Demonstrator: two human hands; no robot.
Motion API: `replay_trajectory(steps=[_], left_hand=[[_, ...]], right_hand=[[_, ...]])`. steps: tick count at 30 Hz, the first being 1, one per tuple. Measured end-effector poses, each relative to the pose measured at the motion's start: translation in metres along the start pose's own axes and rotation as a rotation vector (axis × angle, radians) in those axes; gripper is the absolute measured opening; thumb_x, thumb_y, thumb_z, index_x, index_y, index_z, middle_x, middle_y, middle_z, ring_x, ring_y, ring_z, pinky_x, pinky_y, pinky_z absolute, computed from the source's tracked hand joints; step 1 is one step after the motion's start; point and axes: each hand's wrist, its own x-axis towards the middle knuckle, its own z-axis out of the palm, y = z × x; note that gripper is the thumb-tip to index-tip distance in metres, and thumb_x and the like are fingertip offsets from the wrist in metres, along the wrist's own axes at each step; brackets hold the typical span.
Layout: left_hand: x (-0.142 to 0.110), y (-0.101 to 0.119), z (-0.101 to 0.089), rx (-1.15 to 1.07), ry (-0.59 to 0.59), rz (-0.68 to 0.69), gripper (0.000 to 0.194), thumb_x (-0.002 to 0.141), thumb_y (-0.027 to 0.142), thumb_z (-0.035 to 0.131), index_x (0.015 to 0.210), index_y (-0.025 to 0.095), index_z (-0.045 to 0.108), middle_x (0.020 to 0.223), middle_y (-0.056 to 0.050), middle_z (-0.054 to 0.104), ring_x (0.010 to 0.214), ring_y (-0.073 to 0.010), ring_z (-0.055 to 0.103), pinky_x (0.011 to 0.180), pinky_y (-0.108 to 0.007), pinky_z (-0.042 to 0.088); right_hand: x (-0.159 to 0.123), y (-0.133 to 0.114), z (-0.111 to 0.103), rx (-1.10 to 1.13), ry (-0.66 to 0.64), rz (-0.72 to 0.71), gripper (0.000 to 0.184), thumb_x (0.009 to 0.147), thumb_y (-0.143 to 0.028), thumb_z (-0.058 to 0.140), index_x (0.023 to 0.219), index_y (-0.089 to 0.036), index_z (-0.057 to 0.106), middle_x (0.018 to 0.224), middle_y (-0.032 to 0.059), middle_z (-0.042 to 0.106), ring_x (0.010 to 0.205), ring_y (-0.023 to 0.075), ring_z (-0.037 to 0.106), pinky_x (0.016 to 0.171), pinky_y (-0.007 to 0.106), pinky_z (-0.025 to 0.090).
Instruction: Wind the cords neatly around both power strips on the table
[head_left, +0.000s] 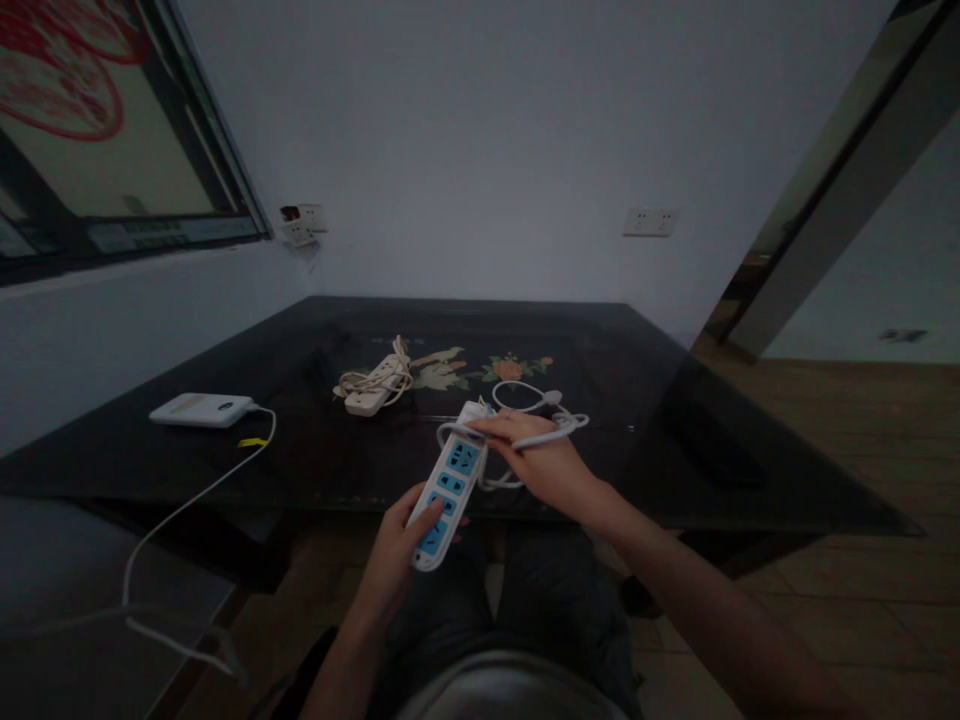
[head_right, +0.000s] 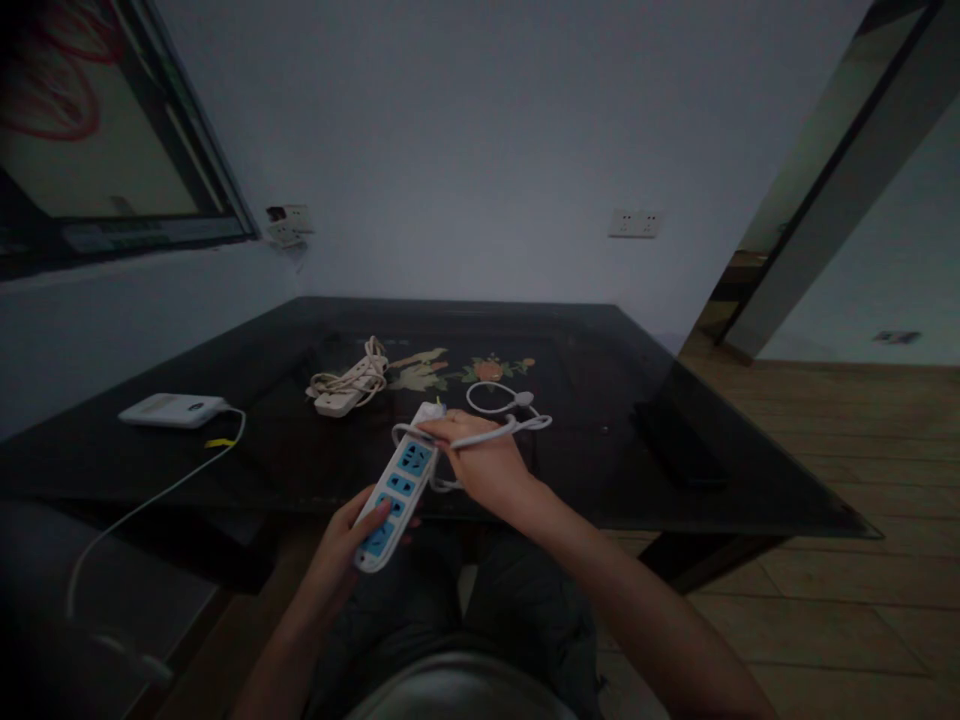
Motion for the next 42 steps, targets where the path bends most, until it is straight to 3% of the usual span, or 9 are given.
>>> replay_trajectory(steps=[6,15,20,24,27,30,33,37,42], left_hand=[[0.015,-0.010,-0.001,-0.133,0.078,0.021,0.046,0.067,0.038,0.077,0.101,0.011,0.063,0.088,-0.009,0.073,0.073,-0.0231,0.071,0.058,-0.027,0.057],[0.026,-0.017,-0.004,-0.393,0.099,-0.052,0.055,0.052,0.044,0.085,0.092,0.013,0.064,0.075,-0.006,0.073,0.062,-0.0199,0.070,0.051,-0.025,0.056],[0.027,-0.019,-0.003,-0.309,0.131,0.012,0.051,0.055,0.041,0.084,0.091,0.013,0.063,0.073,-0.004,0.073,0.058,-0.0166,0.068,0.049,-0.021,0.053],[0.023,-0.013,-0.004,-0.243,0.177,0.052,0.049,0.059,0.039,0.081,0.096,0.013,0.063,0.075,-0.005,0.073,0.062,-0.0184,0.069,0.053,-0.023,0.054],[0.020,-0.007,-0.010,-0.223,0.239,0.092,0.051,0.060,0.042,0.080,0.100,0.014,0.062,0.077,-0.006,0.073,0.066,-0.0205,0.070,0.055,-0.025,0.055],[0.018,-0.003,-0.017,-0.182,0.279,0.117,0.052,0.060,0.042,0.080,0.099,0.014,0.062,0.079,-0.006,0.073,0.069,-0.0218,0.071,0.059,-0.027,0.056],[0.018,-0.004,-0.022,-0.154,0.305,0.123,0.051,0.059,0.042,0.080,0.098,0.014,0.062,0.078,-0.005,0.073,0.068,-0.0220,0.071,0.059,-0.028,0.056],[0.019,-0.003,-0.020,-0.132,0.344,0.141,0.051,0.058,0.043,0.080,0.096,0.015,0.063,0.077,-0.004,0.072,0.067,-0.0217,0.070,0.058,-0.028,0.056],[0.017,0.002,-0.016,-0.078,0.383,0.143,0.054,0.055,0.046,0.080,0.095,0.015,0.063,0.076,-0.003,0.072,0.061,-0.0198,0.068,0.054,-0.026,0.053]], right_hand=[[-0.013,-0.013,0.020,-0.116,-0.147,0.007,0.038,0.091,-0.010,0.044,0.118,-0.025,0.065,0.104,0.0038,0.068,0.091,0.0175,0.062,0.074,0.024,0.047],[-0.027,0.003,0.037,-0.405,-0.379,-0.093,0.044,0.095,-0.015,0.040,0.132,-0.036,0.051,0.104,0.0035,0.065,0.091,0.0174,0.058,0.058,0.022,0.043],[-0.033,0.006,0.045,-0.333,-0.393,-0.199,0.043,0.093,-0.013,0.043,0.132,-0.030,0.053,0.097,0.0058,0.064,0.086,0.0181,0.059,0.070,0.028,0.050],[-0.043,0.011,0.034,0.027,-0.318,-0.150,0.037,0.091,-0.017,0.052,0.126,-0.023,0.058,0.106,0.0075,0.063,0.098,0.0162,0.060,0.086,0.029,0.049],[-0.065,0.020,0.021,0.219,-0.269,-0.084,0.050,0.086,-0.030,0.062,0.133,-0.019,0.051,0.135,0.0140,0.050,0.127,0.0223,0.045,0.105,0.039,0.038],[-0.103,0.032,0.011,0.272,-0.257,0.048,0.071,0.076,-0.044,0.070,0.139,-0.023,0.044,0.145,0.0146,0.041,0.137,0.0279,0.031,0.111,0.050,0.027],[-0.147,0.041,0.002,0.331,-0.109,0.230,0.069,0.072,-0.048,0.072,0.133,-0.025,0.051,0.146,0.0131,0.040,0.139,0.0304,0.027,0.111,0.053,0.025],[-0.196,0.053,-0.005,0.623,0.227,0.556,0.046,0.077,-0.043,0.069,0.120,-0.028,0.062,0.143,0.0100,0.045,0.133,0.0284,0.039,0.110,0.050,0.029],[-0.231,0.086,-0.009,0.964,0.677,0.859,0.032,0.069,-0.039,0.076,0.095,-0.021,0.071,0.107,0.0105,0.070,0.106,0.0268,0.064,0.101,0.048,0.043]])
